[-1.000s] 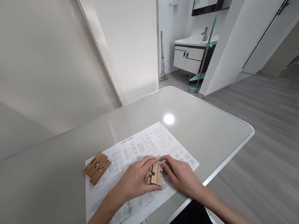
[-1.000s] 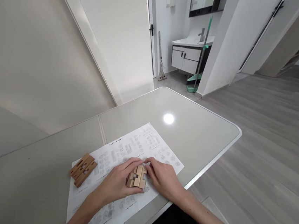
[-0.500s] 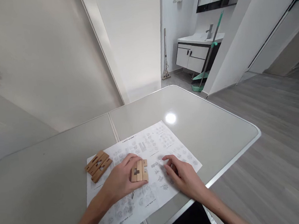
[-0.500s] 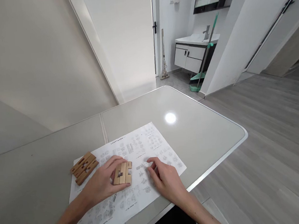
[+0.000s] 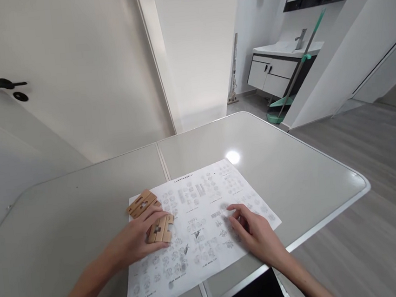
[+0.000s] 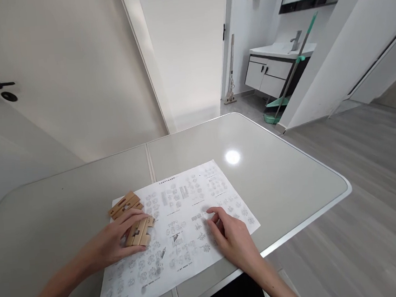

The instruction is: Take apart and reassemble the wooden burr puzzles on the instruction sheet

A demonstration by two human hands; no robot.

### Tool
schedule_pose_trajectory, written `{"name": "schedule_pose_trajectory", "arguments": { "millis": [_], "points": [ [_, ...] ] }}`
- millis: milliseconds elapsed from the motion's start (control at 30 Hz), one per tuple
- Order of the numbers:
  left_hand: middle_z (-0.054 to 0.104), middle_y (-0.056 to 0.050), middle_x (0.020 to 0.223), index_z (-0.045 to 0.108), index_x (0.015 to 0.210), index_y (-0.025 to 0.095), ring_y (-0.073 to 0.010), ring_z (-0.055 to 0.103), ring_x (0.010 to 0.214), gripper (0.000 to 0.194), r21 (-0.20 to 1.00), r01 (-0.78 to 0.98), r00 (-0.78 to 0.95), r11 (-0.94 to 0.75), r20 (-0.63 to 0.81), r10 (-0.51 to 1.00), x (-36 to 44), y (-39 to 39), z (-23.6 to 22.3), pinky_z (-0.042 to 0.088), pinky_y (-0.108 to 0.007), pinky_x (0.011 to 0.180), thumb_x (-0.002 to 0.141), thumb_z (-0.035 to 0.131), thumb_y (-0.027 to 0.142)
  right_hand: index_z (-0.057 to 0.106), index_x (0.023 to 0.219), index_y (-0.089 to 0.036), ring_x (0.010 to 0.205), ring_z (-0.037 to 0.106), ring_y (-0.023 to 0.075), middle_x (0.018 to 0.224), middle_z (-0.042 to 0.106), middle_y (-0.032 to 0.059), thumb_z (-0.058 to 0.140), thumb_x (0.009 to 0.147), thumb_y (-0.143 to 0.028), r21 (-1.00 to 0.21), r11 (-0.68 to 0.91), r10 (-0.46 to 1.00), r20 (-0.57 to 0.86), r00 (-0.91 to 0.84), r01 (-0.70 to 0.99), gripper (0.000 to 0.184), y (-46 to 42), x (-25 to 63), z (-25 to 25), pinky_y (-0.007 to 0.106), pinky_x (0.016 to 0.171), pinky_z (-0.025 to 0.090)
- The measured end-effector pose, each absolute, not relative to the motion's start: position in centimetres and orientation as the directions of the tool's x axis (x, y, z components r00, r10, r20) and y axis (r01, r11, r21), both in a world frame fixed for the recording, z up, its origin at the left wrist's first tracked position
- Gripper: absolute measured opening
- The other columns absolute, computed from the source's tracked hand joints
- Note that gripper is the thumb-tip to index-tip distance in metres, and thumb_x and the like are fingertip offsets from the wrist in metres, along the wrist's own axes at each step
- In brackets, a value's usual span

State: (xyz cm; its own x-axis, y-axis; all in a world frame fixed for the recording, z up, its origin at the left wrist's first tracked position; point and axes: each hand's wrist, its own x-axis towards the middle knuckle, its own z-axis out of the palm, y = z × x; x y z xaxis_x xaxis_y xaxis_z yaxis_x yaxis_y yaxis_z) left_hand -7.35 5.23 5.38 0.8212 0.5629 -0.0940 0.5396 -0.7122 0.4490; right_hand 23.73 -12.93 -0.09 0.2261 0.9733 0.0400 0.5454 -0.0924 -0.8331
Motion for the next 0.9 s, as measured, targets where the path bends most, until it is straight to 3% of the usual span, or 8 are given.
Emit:
{"name": "schedule_pose_trajectory", "arguments": {
  "millis": [167, 267, 433, 600, 767, 900],
  "points": [
    [0.056, -0.012, 0.14, 0.049, 0.147, 0.031, -0.0361, 0.062, 0.118, 0.083, 0.337, 0.612, 0.757, -0.716, 0.014, 0.653, -7.0, 4.0, 4.4, 0.058, -0.041, 0.085, 0.076, 0.08, 0.062, 0.057, 0.122, -0.025, 0.064, 0.063, 0.0182, 0.082, 0.069, 0.0006, 0.039, 0.106, -0.051, -0.819, -0.098, 0.971, 0.047, 0.236, 0.565, 0.035, -13.0, 23.6, -0.2, 0.031, 0.062, 0.051],
    [0.058, -0.012, 0.135, 0.055, 0.14, 0.027, -0.038, 0.057, 0.123, 0.067, 0.31, 0.657, 0.69, -0.687, 0.119, 0.714, -6.1, 2.6, 3.8, 0.053, -0.051, 0.097, 0.085, 0.071, 0.061, 0.058, 0.122, -0.025, 0.064, 0.063, 0.0182, 0.082, 0.069, 0.0011, 0.039, 0.106, -0.052, -0.813, -0.102, 0.97, 0.048, 0.24, 0.573, 0.037, -13.0, 23.6, -0.4, 0.031, 0.063, 0.051],
    [0.059, -0.008, 0.137, 0.061, 0.133, 0.031, -0.0355, 0.052, 0.131, 0.041, 0.328, 0.619, 0.714, -0.714, 0.144, 0.685, -5.8, 1.5, 3.2, 0.044, -0.055, 0.111, 0.094, 0.063, 0.045, 0.058, 0.122, -0.025, 0.063, 0.062, 0.0184, 0.082, 0.068, 0.0018, 0.04, 0.106, -0.054, -0.812, -0.116, 0.971, 0.03, 0.239, 0.572, 0.038, -13.1, 23.7, -1.2, 0.031, 0.062, 0.051],
    [0.047, -0.006, 0.154, 0.059, 0.139, 0.036, -0.0361, 0.037, 0.145, 0.039, 0.276, 0.616, 0.729, -0.738, 0.156, 0.666, -8.1, 1.9, 2.4, 0.038, -0.058, 0.117, 0.1, 0.054, 0.033, 0.056, 0.123, -0.026, 0.065, 0.061, 0.018, 0.083, 0.067, 0.001, 0.041, 0.106, -0.053, -0.819, -0.136, 0.971, 0.002, 0.24, 0.557, 0.035, -13.2, 23.6, -1.3, 0.03, 0.064, 0.05],
    [0.044, -0.006, 0.156, 0.051, 0.144, 0.036, -0.033, 0.036, 0.147, 0.045, 0.392, 0.615, 0.653, -0.684, 0.233, 0.721, -9.6, 2.8, 1.8, 0.037, -0.056, 0.119, 0.1, 0.058, 0.037, 0.055, 0.124, -0.026, 0.067, 0.061, 0.0182, 0.086, 0.067, 0.0018, 0.041, 0.106, -0.052, -0.825, -0.141, 0.973, -0.014, 0.23, 0.547, 0.035, -13.4, 23.5, -1.1, 0.031, 0.065, 0.05],
    [0.054, -0.008, 0.143, 0.058, 0.129, 0.027, -0.0276, 0.05, 0.135, 0.031, 0.524, 0.666, 0.386, -0.531, 0.366, 0.846, -10.6, 5.1, 1.8, 0.041, -0.05, 0.116, 0.103, 0.05, 0.043, 0.055, 0.126, -0.026, 0.067, 0.061, 0.0182, 0.087, 0.068, 0.0026, 0.041, 0.106, -0.053, -0.823, -0.147, 0.971, -0.015, 0.237, 0.548, 0.036, -13.5, 23.7, -1.5, 0.03, 0.064, 0.05]
  ]
}}
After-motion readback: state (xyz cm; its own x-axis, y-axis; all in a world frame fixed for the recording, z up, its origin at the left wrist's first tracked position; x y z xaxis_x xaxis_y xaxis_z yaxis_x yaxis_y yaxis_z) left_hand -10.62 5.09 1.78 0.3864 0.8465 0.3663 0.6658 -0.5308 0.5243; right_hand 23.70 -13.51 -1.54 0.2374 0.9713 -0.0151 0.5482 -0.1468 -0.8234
